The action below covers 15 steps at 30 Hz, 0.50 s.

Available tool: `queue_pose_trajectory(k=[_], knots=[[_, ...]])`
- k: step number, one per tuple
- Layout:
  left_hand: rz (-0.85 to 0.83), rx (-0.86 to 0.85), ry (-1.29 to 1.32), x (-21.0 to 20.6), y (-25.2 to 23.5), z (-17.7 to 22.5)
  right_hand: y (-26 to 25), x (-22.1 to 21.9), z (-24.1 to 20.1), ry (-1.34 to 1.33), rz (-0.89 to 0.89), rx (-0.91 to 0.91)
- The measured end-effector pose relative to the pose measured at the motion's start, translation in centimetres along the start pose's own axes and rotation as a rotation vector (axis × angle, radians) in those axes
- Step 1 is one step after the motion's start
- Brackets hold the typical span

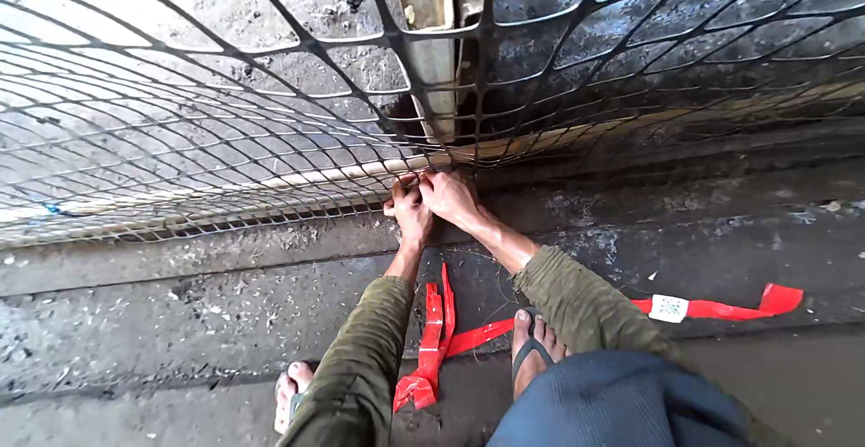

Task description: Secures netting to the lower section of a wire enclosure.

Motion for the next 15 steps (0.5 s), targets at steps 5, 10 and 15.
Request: queue_pose_trajectory(k=[5,10,15], knots=[[0.015,0.023,0.025,-0.3,0.1,0.0,-0.3,1.3,-0.8,0.126,-0.176,-0.04],[0.01,0.057,0.079,0.1,0.2,0.3,0.6,1.8,-0.7,0.187,-0.263,-0.042],[-0.022,0.123,0.19,0.7,0.5,0.5,0.9,1.5,-1.2,0.199,-0.268,-0.059]])
Point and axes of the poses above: each hand's wrist, its own y-axis away from the middle knuckle, its own x-axis out of the back of the hand, z = x × y, the point moved 2 cm from there along -y, towards the middle knuckle, and after that the axes turned 2 degrees about -x, right-handed, at the moved point
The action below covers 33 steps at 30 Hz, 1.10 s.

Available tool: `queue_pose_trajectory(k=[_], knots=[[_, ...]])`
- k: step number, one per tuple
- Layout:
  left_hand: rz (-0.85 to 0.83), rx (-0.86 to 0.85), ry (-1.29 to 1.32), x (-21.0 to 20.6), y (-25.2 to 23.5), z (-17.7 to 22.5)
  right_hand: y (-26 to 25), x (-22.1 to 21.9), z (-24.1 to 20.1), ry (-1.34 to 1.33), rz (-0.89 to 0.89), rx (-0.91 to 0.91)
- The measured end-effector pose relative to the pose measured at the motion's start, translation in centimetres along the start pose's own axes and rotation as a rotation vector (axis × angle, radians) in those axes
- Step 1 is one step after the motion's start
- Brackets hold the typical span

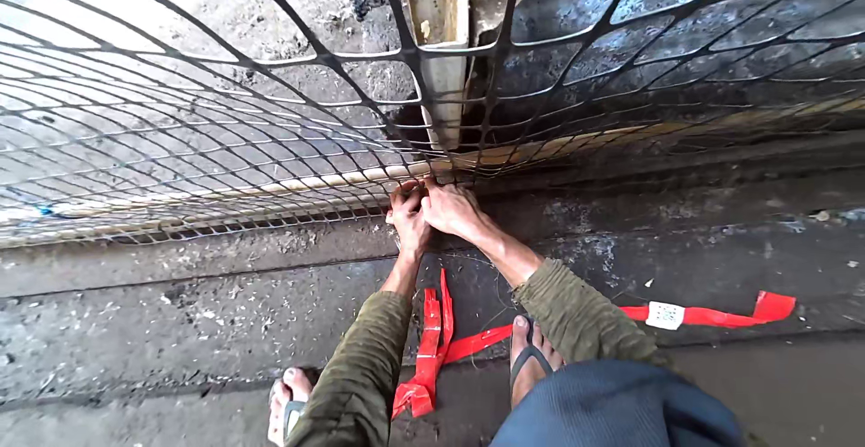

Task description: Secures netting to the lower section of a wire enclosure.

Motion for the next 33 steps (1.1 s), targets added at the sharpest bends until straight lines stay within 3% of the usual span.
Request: queue_pose_trajectory(k=[13,26,33], knots=[[-0.136,0.131,0.289,2.0,-0.1,0.5,-1.6,0.2,0.6,0.02,-0.063,0.054],[-0.159,0.158,0.28,2.3,-0.4,0.7,-2.2,-2.8,1.3,0.053,0.32,0.014],[-0.062,0.127,0.149,1.8,-0.1,1.4,-2.0,-3.9,1.8,-0.07,0.421,0.038]])
Point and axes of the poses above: each hand's wrist, its own y-axis away from the middle knuckle, its own x-axis out of the back of the hand, z = x × y, the point moved 2 cm from there along -y, towards the middle knuckle, and after that the axes turned 2 degrees about -x, right-handed, at the moved point
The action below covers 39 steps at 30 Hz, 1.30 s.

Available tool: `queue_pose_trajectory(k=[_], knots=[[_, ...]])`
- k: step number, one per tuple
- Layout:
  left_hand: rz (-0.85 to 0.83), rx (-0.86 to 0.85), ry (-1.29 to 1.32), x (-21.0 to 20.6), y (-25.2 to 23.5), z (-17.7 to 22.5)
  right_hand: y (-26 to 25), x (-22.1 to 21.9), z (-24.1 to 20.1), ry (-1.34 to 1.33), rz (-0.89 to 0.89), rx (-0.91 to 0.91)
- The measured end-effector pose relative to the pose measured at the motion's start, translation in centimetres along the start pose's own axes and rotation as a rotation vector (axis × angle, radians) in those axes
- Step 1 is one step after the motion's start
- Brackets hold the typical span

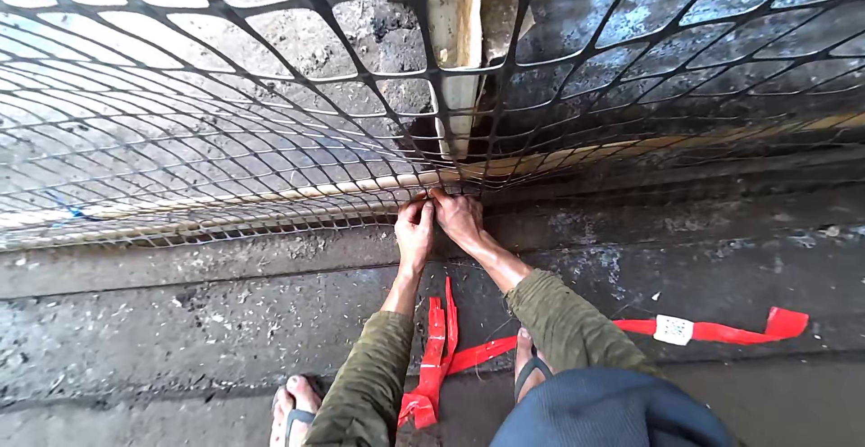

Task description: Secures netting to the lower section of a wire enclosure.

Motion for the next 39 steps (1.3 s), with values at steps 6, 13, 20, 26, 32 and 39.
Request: queue_pose_trajectory(k=[6,13,20,26,32,39], knots=[[0.102,-0.013,0.011,-0.3,-0.3,0.0,0.6,-1.2,0.8,-0.038,0.262,0.159],[0.069,0.059,0.003,0.1,-0.2,-0.1,0.2,-1.2,1.2,-0.04,0.267,0.176],[0.085,0.169,-0.273,-0.2,-0.8,2.6,-0.1,-1.7,1.0,-0.073,0.23,0.089],[0.226,0.037,-0.349,-0.3,0.0,1.9,0.2,-2.1,1.7,-0.106,0.337,0.186],[0.147,0.016,-0.323,-0.4,0.7,2.7,0.6,-2.4,2.1,-0.15,0.373,0.255],[-0.011,0.136,-0.387,0.1,0.0,4.3,0.4,-2.0,2.1,-0.135,0.332,0.255]])
Point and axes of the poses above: each hand's wrist, its own y-axis away from the middle knuckle, its own x-axis out of the back of the hand, z = x × y, the point moved 2 cm from there along -y, towards the middle knuckle, and after that the axes turned 2 degrees about -x, right-handed, at the moved point
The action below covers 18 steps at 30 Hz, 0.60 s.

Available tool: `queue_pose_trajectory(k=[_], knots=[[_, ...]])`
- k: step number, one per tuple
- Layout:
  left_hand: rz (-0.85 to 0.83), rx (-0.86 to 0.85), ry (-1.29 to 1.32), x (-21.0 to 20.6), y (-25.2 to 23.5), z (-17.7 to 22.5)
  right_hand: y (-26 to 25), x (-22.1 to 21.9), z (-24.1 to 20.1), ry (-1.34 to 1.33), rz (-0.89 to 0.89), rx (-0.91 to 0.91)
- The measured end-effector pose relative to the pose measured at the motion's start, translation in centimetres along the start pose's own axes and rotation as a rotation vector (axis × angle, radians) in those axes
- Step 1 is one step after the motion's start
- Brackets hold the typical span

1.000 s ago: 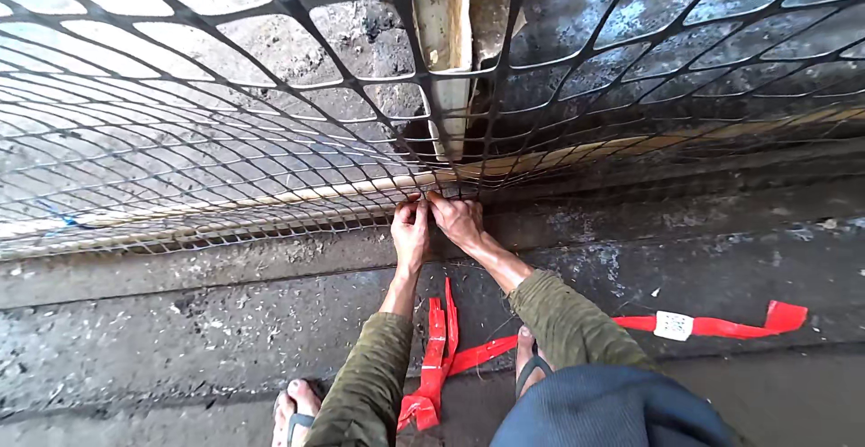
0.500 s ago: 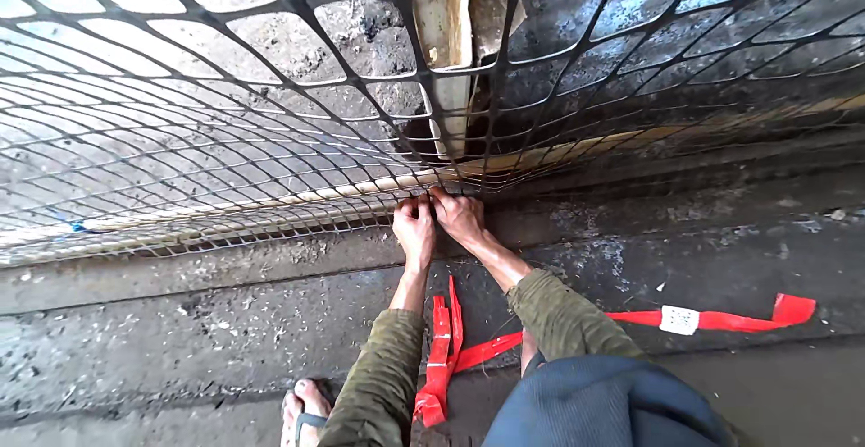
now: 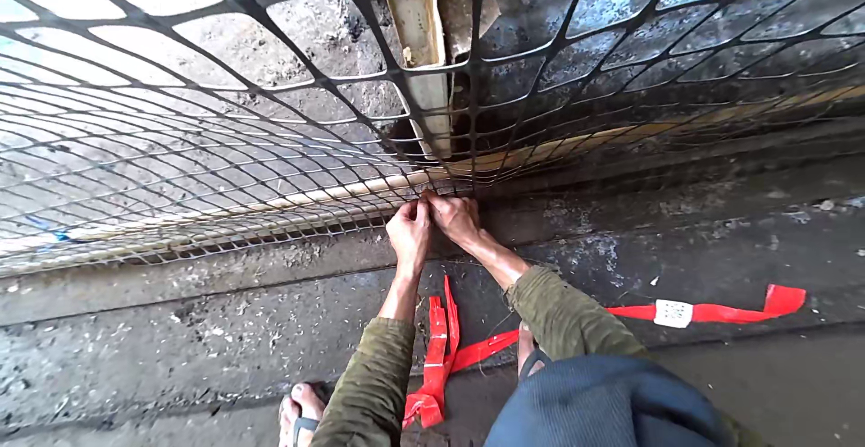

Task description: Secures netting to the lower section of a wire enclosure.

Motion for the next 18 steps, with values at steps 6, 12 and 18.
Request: queue_pose_trajectory(k=[6,12,18], knots=[[-0.052,0.159,0.117,-0.1,-0.5,0.3,-0.1,0.3,-0.2,0.035,-0.055,-0.007],[-0.08,0.111,0.156,-0.1,-0.7,-0.6,0.8,1.8,0.1,-0.048,-0.226,0.028],[-0.12,0.087,0.06,-0.1,-1.2,-0.5,4.0,4.1,2.2,-0.099,-0.169,0.014]])
Point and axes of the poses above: each hand's wrist, its own y-axis away from the middle knuckle, its own x-axis out of the back of the hand, z = x × y, the point moved 2 cm from there along -y, towards the middle knuckle, and after that the axes turned 2 degrees about -x, right-handed, at the moved point
